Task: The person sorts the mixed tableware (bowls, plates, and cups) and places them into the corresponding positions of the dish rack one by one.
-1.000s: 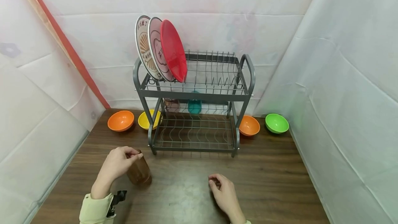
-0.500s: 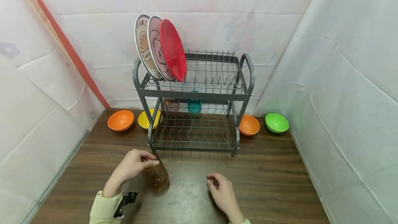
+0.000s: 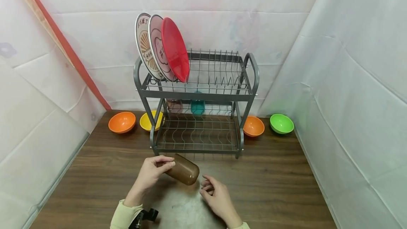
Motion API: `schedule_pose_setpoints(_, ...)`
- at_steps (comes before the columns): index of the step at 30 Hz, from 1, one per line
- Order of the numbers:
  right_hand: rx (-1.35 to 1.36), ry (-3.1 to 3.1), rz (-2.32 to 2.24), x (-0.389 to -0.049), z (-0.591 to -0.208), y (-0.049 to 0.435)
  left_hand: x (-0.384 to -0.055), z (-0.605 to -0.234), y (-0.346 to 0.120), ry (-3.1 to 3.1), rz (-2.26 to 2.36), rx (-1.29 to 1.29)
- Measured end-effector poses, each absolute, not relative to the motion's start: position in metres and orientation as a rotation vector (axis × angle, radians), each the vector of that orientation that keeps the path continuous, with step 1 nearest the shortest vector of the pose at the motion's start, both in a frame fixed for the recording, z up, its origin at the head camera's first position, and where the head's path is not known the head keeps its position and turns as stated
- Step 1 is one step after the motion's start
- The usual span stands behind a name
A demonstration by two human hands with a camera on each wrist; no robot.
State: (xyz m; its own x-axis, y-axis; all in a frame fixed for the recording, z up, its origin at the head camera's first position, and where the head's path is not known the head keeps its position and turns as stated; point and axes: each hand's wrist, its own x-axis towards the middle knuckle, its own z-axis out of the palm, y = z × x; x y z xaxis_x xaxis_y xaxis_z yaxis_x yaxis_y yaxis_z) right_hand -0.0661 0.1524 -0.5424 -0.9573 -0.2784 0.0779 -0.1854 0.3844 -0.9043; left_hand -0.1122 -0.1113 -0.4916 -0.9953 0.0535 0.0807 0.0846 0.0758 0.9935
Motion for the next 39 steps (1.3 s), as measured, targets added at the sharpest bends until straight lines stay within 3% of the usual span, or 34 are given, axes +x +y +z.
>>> schedule_pose_setpoints(17,-0.054,1.859,-2.234,-0.071,-0.528,0.156,-0.101,-0.514,-0.072,-2.070,-2.434,-0.042)
schedule_pose_setpoints(25,0.077,1.798,-2.339,-0.074,-0.525,0.158,-0.095,-0.526,-0.073,-2.324,-2.352,-0.283)
schedule_pose_setpoints(39,-0.001,2.130,-2.217,-0.081,-0.514,0.166,-0.092,-0.545,-0.064,-2.381,-2.186,-0.647)
